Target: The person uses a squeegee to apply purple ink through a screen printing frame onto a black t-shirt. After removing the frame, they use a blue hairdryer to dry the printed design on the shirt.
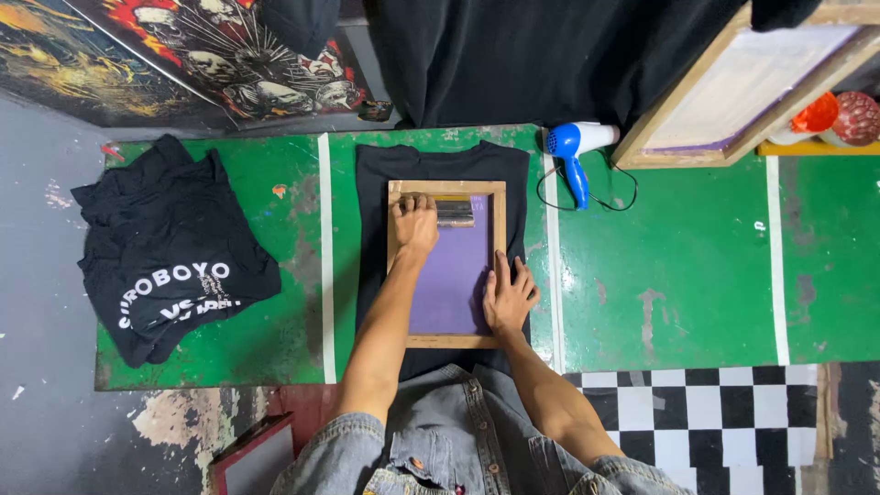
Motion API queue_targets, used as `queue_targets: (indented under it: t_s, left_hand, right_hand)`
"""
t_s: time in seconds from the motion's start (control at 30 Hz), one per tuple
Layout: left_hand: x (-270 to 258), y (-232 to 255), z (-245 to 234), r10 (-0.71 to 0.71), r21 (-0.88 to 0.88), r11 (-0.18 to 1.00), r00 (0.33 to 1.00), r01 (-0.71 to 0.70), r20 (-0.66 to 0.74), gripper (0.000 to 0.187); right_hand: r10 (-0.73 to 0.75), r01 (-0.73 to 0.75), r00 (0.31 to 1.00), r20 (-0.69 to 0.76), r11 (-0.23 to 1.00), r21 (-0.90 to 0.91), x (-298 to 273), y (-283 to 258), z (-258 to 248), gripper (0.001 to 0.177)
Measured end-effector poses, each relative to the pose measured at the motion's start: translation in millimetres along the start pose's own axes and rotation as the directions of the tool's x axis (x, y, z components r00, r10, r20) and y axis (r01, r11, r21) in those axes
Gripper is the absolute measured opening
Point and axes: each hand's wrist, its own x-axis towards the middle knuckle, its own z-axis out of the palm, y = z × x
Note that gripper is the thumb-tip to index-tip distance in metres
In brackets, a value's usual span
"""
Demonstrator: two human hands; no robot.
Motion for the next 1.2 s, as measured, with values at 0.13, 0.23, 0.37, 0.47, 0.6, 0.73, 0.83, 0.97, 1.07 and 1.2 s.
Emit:
queue_targets:
  t_s: [0.13, 0.23, 0.37, 0.47, 0.6, 0.73, 0.83, 0.97, 1.07, 1.2]
  left_hand:
    - [-14.8, 6.4, 4.9, -0.040, -0.015, 0.999, 0.999, 0.040, 0.011, 0.056]
    - [-41.4, 10.2, 10.6, -0.048, -0.005, 0.999, 0.998, 0.048, -0.044, 0.051]
    - [-103.3, 12.5, 23.5, -0.007, 0.055, 0.998, 0.982, 0.018, -0.188, 0.052]
    - [-168.1, 17.1, 37.0, 0.007, 0.085, 0.996, 0.991, 0.004, -0.136, 0.057]
    - [-237.4, 23.5, 31.3, 0.018, 0.072, 0.997, 0.999, -0.014, -0.047, 0.058]
    - [-240.9, 23.9, 40.4, -0.006, 0.004, 1.000, 1.000, 0.006, -0.002, 0.055]
    - [-224.5, 21.0, 20.3, -0.012, -0.012, 1.000, 0.995, 0.013, 0.098, 0.050]
    - [-190.8, 14.7, 0.2, -0.002, -0.135, 0.990, 0.945, 0.049, 0.328, 0.041]
    - [-131.1, -1.3, 37.9, 0.000, -0.164, 0.983, 0.891, 0.084, 0.454, 0.043]
    - [-86.0, 9.2, -35.7, -0.021, -0.174, 0.976, 0.858, 0.128, 0.513, 0.050]
  right_hand:
    - [0.025, -0.025, 1.000, 0.018, 0.999, 0.022, 0.9, -2.0, -1.2, 0.046]
    - [0.045, -0.047, 0.999, 0.030, 0.997, 0.065, -3.0, -0.7, -5.2, 0.045]
    - [0.042, -0.044, 0.998, 0.041, 0.998, 0.050, -0.5, 0.4, 0.0, 0.046]
    - [0.054, -0.055, 0.997, 0.054, 0.998, 0.020, -4.3, 2.5, 4.0, 0.047]
    - [0.057, -0.056, 0.997, 0.060, 0.998, -0.017, -5.2, 1.7, 7.7, 0.047]
    - [0.068, -0.069, 0.994, 0.081, 0.998, 0.006, -6.4, 0.6, 5.9, 0.047]
    - [0.070, -0.069, 0.997, 0.030, 0.997, -0.030, -3.7, -0.8, 8.9, 0.047]
    - [0.065, -0.064, 0.997, 0.048, 0.998, -0.020, -7.3, 2.5, 8.3, 0.048]
    - [0.068, -0.068, 0.997, 0.038, 0.998, -0.004, -0.1, -1.2, 6.7, 0.048]
    - [0.074, -0.076, 0.995, 0.060, 0.997, 0.025, -3.2, 0.4, 6.1, 0.049]
